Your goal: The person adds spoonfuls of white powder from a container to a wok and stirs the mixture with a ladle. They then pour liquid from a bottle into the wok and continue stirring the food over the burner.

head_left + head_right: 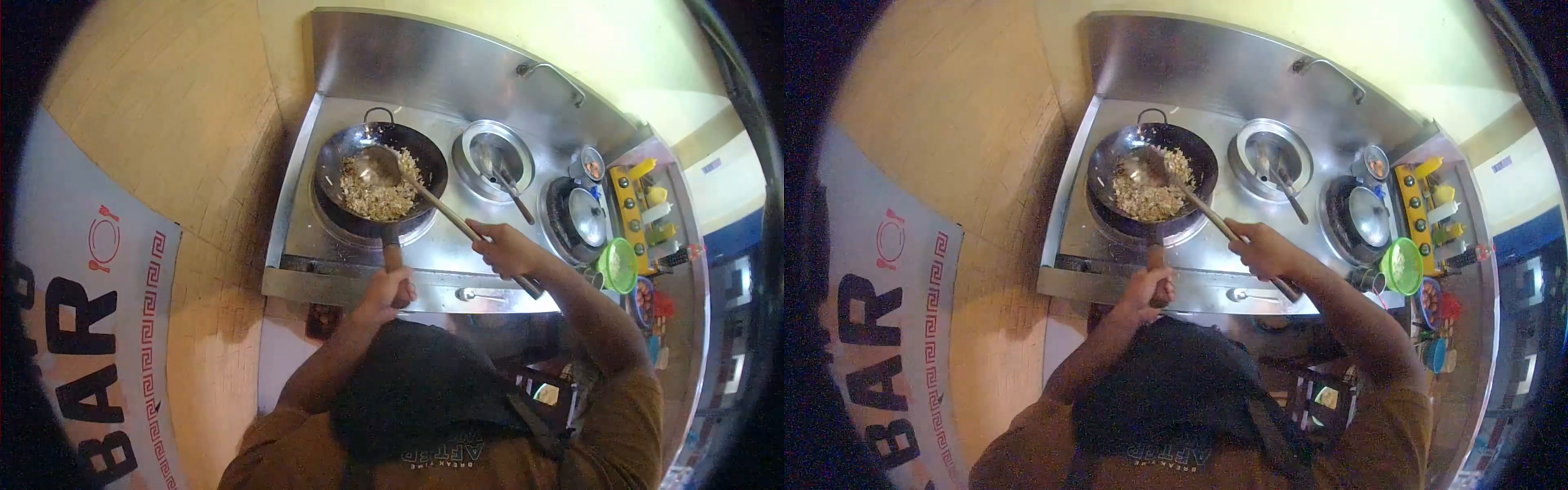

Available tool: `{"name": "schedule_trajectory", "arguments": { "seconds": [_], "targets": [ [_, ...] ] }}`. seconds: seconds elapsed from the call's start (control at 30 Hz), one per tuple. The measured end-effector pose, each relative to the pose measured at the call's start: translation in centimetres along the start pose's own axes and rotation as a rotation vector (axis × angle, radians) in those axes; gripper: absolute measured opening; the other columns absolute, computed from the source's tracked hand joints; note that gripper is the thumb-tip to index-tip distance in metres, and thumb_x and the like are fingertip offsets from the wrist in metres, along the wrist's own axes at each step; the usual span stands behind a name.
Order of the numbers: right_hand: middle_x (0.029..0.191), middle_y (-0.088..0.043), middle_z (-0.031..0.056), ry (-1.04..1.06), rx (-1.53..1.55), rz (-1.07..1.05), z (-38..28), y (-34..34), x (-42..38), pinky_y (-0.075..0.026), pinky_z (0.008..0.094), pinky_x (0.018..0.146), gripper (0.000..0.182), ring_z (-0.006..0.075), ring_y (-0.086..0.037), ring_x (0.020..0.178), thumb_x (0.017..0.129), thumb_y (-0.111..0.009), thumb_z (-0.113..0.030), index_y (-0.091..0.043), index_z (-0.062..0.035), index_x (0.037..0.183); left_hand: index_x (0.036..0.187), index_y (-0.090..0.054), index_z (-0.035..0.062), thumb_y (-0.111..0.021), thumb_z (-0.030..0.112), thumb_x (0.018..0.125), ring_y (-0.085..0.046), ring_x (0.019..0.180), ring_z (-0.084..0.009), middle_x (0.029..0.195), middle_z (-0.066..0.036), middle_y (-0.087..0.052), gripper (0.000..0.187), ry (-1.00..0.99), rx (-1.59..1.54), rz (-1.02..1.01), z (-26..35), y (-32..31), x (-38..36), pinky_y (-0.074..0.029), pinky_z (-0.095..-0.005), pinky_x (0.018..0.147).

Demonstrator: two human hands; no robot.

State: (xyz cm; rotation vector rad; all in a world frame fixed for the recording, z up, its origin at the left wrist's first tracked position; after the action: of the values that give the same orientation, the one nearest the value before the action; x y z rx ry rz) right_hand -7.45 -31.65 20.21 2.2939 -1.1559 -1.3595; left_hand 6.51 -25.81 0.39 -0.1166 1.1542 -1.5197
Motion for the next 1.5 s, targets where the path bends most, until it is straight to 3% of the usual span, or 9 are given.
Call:
{"name": "schedule_trajectory", "arguments": {
  "seconds": [0.13,0.17,0.6,0.77,0.87,1.0,1.23,1.37,1.5],
  "targets": [
    [0.074,-0.062,0.0217,0.386,-0.633,0.142,0.6,-1.5,-2.4,-0.05,0.0451,0.056,0.052,0.0353,-0.063,0.065,0.09,-0.043,-0.01,-0.033,-0.0127,0.141,0.077,-0.051,0.0032,-0.059,0.011,0.083,-0.054,0.049,-0.019,0.059,-0.007,-0.052,0.013,-0.027,0.015,0.026,0.9,1.2,0.2,-0.046,-0.0332,0.047],
    [0.073,-0.062,0.0218,0.145,-0.772,0.075,1.9,-1.7,-2.2,-0.051,0.0447,0.058,0.055,0.035,-0.064,0.065,0.089,-0.045,-0.01,-0.031,-0.0132,0.141,0.079,-0.051,0.0033,-0.06,0.011,0.083,-0.053,0.05,-0.0189,0.06,-0.006,-0.052,0.013,-0.031,-0.007,0.033,0.7,1.4,0.3,-0.046,-0.0333,0.048],
    [0.079,-0.063,0.0244,0.192,-0.588,0.528,0.0,-0.7,15.8,-0.051,0.0485,0.065,0.06,0.0405,-0.063,0.071,0.087,-0.043,-0.008,-0.023,-0.0111,0.143,0.114,-0.054,0.0059,-0.057,0.024,0.091,-0.062,0.079,-0.0219,0.089,-0.007,-0.06,0.029,0.129,-0.241,-0.235,-2.6,4.9,-1.1,-0.054,-0.0364,0.07],
    [0.076,-0.063,0.022,0.195,-0.899,0.193,1.9,-4.8,9.3,-0.053,0.0463,0.058,0.065,0.0341,-0.065,0.065,0.087,-0.043,-0.009,-0.015,-0.0102,0.146,0.119,-0.051,0.0072,-0.055,0.023,0.091,-0.061,0.087,-0.0215,0.099,-0.008,-0.06,0.032,0.435,0.246,-0.292,-12.5,14.0,-3.6,-0.053,-0.0363,0.079],
    [0.077,-0.064,0.0194,0.105,-0.985,0.223,2.8,-2.6,7.5,-0.054,0.045,0.057,0.065,0.0317,-0.065,0.064,0.088,-0.044,-0.01,-0.013,-0.0077,0.146,0.11,-0.053,0.0056,-0.059,0.038,0.088,-0.059,0.092,-0.0283,0.098,-0.013,-0.058,0.04,0.383,-0.027,0.08,-22.3,26.4,1.5,-0.051,-0.0474,0.082],
    [0.073,-0.063,0.0201,0.189,-0.758,0.327,1.4,-3.9,13.9,-0.053,0.0423,0.055,0.068,0.0292,-0.065,0.062,0.085,-0.047,-0.006,-0.015,-0.0044,0.145,0.106,-0.054,0.0068,-0.063,0.031,0.086,-0.059,0.089,-0.0303,0.098,-0.014,-0.058,0.033,0.245,-0.299,0.075,-30.4,32.7,9.0,-0.05,-0.0484,0.077],
    [0.077,-0.062,0.021,0.096,-0.934,0.158,2.4,-2.8,7.1,-0.052,0.0425,0.05,0.065,0.0311,-0.063,0.057,0.088,-0.044,-0.007,-0.014,-0.0033,0.145,0.119,-0.048,0.0083,-0.065,0.034,0.082,-0.056,0.095,-0.0309,0.107,-0.014,-0.056,0.048,-0.311,0.418,0.41,-26.6,32.3,12.3,-0.047,-0.0445,0.08],
    [0.072,-0.061,0.0221,0.23,-0.732,0.202,1.5,-5.3,12.5,-0.05,0.045,0.051,0.066,0.0343,-0.062,0.058,0.086,-0.043,-0.005,-0.014,-0.0017,0.145,0.116,-0.051,0.0094,-0.067,0.027,0.08,-0.056,0.094,-0.0305,0.107,-0.012,-0.057,0.043,-0.156,-0.615,0.481,-27.3,30.7,12.4,-0.046,-0.0409,0.083],
    [0.076,-0.061,0.0202,0.126,-0.928,0.043,4.8,-4.2,5.7,-0.053,0.0451,0.053,0.07,0.0342,-0.063,0.06,0.088,-0.045,-0.009,-0.007,-0.0066,0.146,0.107,-0.056,0.0067,-0.059,0.028,0.086,-0.059,0.088,-0.0275,0.098,-0.009,-0.06,0.03,-0.06,-0.853,0.49,-24.4,31.5,9.4,-0.05,-0.0376,0.075]
  ]
}}
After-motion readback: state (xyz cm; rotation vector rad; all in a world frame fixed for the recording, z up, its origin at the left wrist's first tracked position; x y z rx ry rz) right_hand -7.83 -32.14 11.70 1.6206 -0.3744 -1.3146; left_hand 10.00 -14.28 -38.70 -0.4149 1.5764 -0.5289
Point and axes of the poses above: each hand's wrist, its own x-axis towards the middle knuckle, its own y-axis out of the back of the hand, z = x × y, the point moved 10 cm from there along x, towards the middle knuckle
